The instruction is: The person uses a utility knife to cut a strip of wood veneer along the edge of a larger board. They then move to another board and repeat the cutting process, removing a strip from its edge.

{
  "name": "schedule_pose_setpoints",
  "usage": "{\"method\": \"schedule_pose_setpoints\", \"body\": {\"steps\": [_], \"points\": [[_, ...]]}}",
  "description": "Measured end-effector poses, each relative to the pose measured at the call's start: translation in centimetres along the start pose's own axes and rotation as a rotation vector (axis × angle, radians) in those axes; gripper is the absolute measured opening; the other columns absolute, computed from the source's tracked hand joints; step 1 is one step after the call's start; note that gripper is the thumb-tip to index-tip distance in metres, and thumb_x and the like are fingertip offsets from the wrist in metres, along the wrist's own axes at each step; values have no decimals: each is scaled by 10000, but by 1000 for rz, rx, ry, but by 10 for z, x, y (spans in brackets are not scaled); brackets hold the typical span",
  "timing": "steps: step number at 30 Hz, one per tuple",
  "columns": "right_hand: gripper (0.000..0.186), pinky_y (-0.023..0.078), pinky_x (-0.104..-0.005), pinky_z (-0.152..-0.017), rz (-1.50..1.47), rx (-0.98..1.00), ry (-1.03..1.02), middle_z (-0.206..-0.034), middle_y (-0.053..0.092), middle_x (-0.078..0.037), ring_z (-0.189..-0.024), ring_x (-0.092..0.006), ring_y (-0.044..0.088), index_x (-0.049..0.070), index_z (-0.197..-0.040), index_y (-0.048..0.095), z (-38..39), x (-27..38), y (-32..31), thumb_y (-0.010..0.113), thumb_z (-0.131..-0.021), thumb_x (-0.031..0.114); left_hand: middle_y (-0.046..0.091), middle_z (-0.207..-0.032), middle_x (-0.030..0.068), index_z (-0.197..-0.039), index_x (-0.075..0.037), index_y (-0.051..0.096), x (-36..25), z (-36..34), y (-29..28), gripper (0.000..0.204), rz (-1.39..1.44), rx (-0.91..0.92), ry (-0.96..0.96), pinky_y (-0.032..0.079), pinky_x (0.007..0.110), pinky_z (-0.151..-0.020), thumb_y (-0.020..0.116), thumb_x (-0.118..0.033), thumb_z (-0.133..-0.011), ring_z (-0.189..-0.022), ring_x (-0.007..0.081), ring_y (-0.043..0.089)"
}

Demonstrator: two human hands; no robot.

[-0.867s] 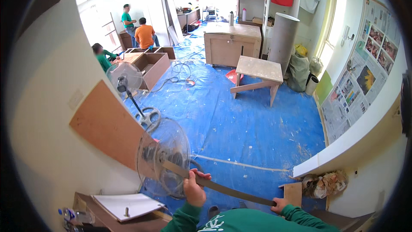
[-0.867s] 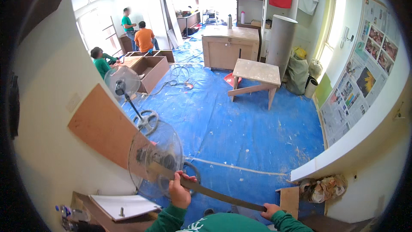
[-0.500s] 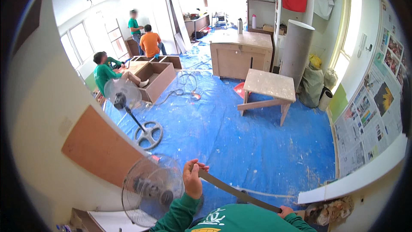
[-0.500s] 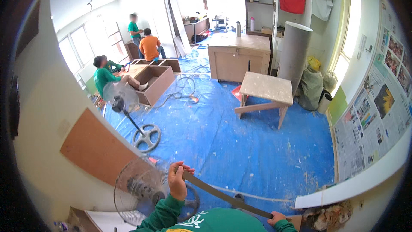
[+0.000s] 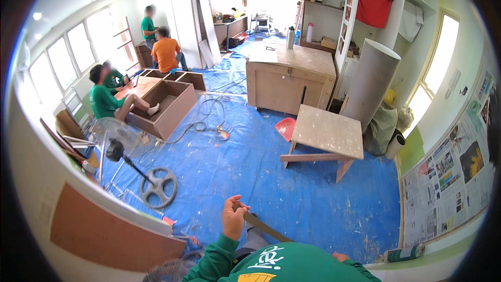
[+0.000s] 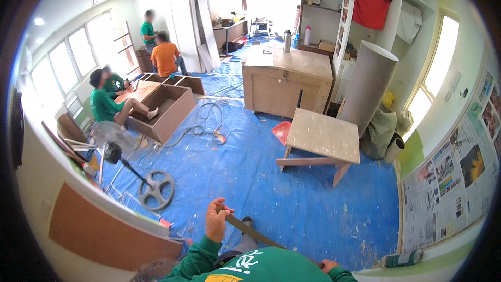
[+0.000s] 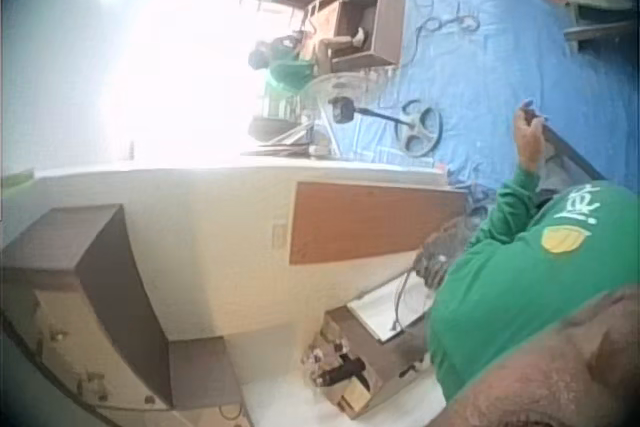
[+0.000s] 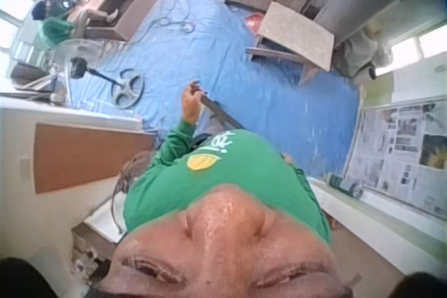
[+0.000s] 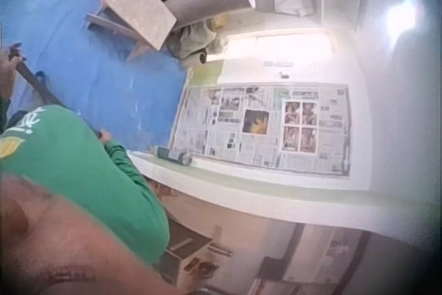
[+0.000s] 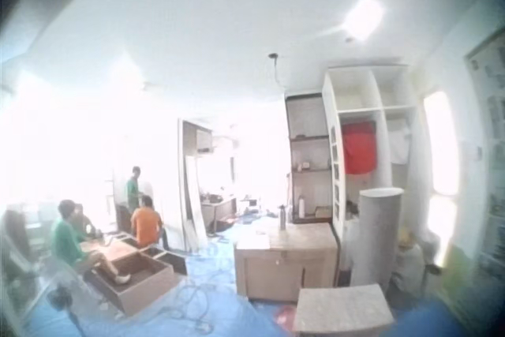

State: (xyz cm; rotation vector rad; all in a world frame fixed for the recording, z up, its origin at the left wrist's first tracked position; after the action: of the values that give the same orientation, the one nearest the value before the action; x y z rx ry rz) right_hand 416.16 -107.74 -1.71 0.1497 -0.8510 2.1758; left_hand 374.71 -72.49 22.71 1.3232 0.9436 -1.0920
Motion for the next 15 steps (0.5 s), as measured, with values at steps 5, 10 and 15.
{"method": "schedule_pose_setpoints", "body": {"steps": [5, 10, 15], "points": [[527, 486, -554, -850, -78, -51, 235, -1058, 669, -216, -1003, -414, 628, 89, -1141, 601, -56, 57, -70, 723, -777, 451, 580, -839, 38, -1199, 16, 558, -6, -162, 36, 277, 17, 164, -73, 524, 325, -828, 535, 7, -923, -865, 187, 645], [466, 508, -523, -829, 25, -49, 265, -1032, 681, -193, -971, -390, 645, 70, -1134, 581, -79, 199, -186, 738, -782, 333, 603, -849, 43, -1189, 28, 574, -57, -272, 69, 217, -109, 251, -21, 535, 307, -819, 488, -57, -1010, -860, 158, 643], [414, 519, -504, -804, 57, -38, 42, -989, 684, -181, -923, -385, 647, 69, -1109, 582, -169, 265, -268, 724, -785, 284, 639, -869, 58, -1190, 17, 585, -50, -366, 62, 220, 37, 70, 4, 542, 306, -765, 475, -93, -1034, -839, 156, 658]]}}
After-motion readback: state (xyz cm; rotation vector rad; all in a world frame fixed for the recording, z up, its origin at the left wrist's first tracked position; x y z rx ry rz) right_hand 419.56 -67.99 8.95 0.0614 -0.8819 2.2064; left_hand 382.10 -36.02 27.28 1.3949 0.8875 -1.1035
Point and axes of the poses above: each hand's wrist, its own z-axis away from the middle knuckle, its own y-axis out of the palm, x = y × z, the point moved 4 cm from there along -z, towards the middle knuckle
